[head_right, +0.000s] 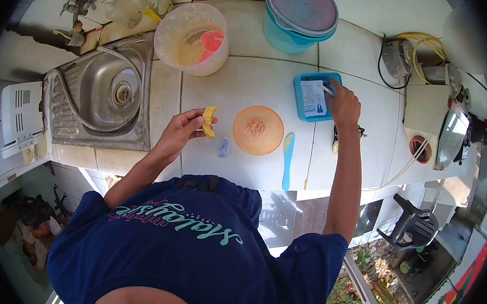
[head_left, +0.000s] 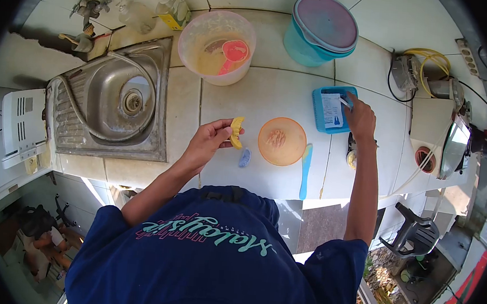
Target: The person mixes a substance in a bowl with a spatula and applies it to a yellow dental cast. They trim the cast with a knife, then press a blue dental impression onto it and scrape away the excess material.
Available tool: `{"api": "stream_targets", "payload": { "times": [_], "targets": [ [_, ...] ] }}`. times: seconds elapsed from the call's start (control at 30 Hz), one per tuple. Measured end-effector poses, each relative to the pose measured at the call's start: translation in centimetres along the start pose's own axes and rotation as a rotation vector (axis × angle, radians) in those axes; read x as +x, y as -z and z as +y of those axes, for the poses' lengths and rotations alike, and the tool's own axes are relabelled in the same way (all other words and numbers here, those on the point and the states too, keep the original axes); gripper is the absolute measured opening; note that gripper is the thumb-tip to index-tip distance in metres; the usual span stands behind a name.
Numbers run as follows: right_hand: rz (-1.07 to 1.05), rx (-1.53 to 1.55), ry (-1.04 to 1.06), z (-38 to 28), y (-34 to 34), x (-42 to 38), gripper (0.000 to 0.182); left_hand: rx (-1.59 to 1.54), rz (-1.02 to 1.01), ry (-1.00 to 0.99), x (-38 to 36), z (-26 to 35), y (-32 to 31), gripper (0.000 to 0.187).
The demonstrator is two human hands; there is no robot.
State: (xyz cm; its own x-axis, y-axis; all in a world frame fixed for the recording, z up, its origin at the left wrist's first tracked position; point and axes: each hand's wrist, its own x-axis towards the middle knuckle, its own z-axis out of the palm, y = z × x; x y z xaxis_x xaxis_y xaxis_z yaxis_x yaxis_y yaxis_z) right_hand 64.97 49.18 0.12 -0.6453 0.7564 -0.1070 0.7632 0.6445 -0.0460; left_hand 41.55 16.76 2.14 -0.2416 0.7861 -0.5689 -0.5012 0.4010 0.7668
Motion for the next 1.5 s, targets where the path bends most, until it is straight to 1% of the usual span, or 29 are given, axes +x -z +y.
{"api": "stream_targets", "payload": {
  "times": [0.03,0.1,0.13,0.27,0.33,0.37,0.43,0.53,0.6,0.67,0.7,0.73,0.77,0.8,0.83,0.87,0.9,0.97,1.0,1.03,1.07,1.1,1.13,1.17,1.2,1.27,1.3,1.37,1.5],
  "targets": [
    [0.005,-0.005,0.011,0.2,-0.4,0.6,0.041,-0.011,0.011,-0.010,-0.1,0.3,0.0,0.036],
    [-0.094,-0.103,0.032,0.4,-0.8,1.3,0.039,-0.030,0.030,-0.026,-0.2,0.6,0.1,0.036],
    [-0.100,-0.127,0.061,0.5,-1.2,1.5,0.035,-0.042,0.033,-0.041,-0.2,0.6,0.2,0.036],
    [-0.072,-0.146,0.068,0.6,-1.2,1.6,0.029,-0.054,0.032,-0.067,-0.1,0.8,0.2,0.036],
    [0.072,-0.034,0.136,0.3,-0.2,0.6,0.021,-0.057,0.034,-0.073,0.0,0.8,0.0,0.035],
    [0.077,-0.035,0.139,0.2,0.2,0.1,0.021,-0.056,0.033,-0.073,0.0,0.7,-0.1,0.035],
    [0.109,-0.002,0.075,0.2,0.9,-0.8,0.020,-0.060,0.025,-0.073,0.2,0.3,-0.1,0.035],
    [0.149,0.049,0.128,1.1,0.1,-1.8,0.020,-0.075,-0.002,-0.053,0.3,0.1,-0.7,0.035],
    [0.197,0.067,0.095,1.3,0.1,-2.5,0.019,-0.084,-0.016,-0.043,0.4,0.2,-1.0,0.035],
    [0.243,0.087,0.067,1.3,0.3,-3.1,0.019,-0.083,-0.021,-0.069,0.7,0.3,-1.1,0.035],
    [0.323,0.126,0.034,1.3,0.6,-3.5,0.017,-0.084,-0.021,-0.073,1.0,0.1,-1.1,0.035],
    [0.405,0.164,0.001,1.3,0.9,-3.8,0.016,-0.013,0.026,-0.122,1.6,-0.3,-1.0,0.035],
    [0.409,0.162,0.002,1.3,1.2,-4.1,0.016,0.056,0.074,-0.170,2.2,-0.7,-0.9,0.035],
    [0.444,0.313,-0.145,0.7,1.8,-4.5,0.016,0.054,0.072,-0.175,2.8,-1.1,-0.6,0.035],
    [0.477,0.465,-0.294,0.0,2.5,-4.9,0.016,0.020,0.069,-0.136,3.5,-1.5,-0.3,0.035],
    [0.500,0.672,-0.349,-0.6,3.0,-5.3,0.014,-0.015,0.066,-0.094,4.0,-1.8,-0.1,0.035],
    [0.500,0.668,-0.351,-0.9,3.3,-5.8,0.014,-0.017,0.062,-0.093,4.3,-2.1,0.0,0.035],
    [0.534,1.079,-0.337,-1.5,3.6,-6.9,0.013,0.077,0.056,-0.124,4.8,-2.7,0.1,0.032],
    [0.513,1.237,-0.381,-3.4,5.1,-7.8,0.013,0.079,0.052,-0.123,5.0,-3.3,0.2,0.032],
    [0.518,1.237,-0.385,-4.8,6.2,-8.6,0.013,0.170,0.064,-0.126,5.3,-4.0,0.5,0.030],
    [0.476,1.348,-0.399,-6.0,7.1,-9.4,0.013,0.262,0.075,-0.129,5.5,-4.6,0.7,0.029],
    [0.432,1.459,-0.414,-6.9,7.8,-10.2,0.014,0.268,0.070,-0.128,5.6,-5.1,0.9,0.029],
    [0.386,1.525,-0.395,-7.6,8.4,-10.8,0.015,0.360,0.076,-0.133,5.6,-5.6,1.1,0.028],
    [0.393,1.528,-0.399,-8.1,8.7,-11.3,0.015,0.451,0.084,-0.139,5.6,-5.9,1.2,0.027],
    [0.376,1.580,-0.385,-8.7,8.9,-11.8,0.016,0.458,0.081,-0.140,5.3,-6.1,1.1,0.027],
    [0.343,1.668,-0.358,-9.5,9.4,-12.6,0.018,0.572,0.148,-0.303,4.8,-6.4,1.0,0.024],
    [0.347,1.672,-0.359,-9.9,9.6,-13.0,0.018,0.578,0.148,-0.304,4.7,-6.5,0.9,0.024],
    [0.315,1.767,-0.328,-10.4,9.8,-13.6,0.017,0.689,0.201,-0.354,4.6,-6.5,0.7,0.022],
    [0.293,1.836,-0.311,-11.0,9.9,-14.5,0.016,0.749,0.208,-0.323,5.0,-7.3,1.3,0.020]
  ]
}}
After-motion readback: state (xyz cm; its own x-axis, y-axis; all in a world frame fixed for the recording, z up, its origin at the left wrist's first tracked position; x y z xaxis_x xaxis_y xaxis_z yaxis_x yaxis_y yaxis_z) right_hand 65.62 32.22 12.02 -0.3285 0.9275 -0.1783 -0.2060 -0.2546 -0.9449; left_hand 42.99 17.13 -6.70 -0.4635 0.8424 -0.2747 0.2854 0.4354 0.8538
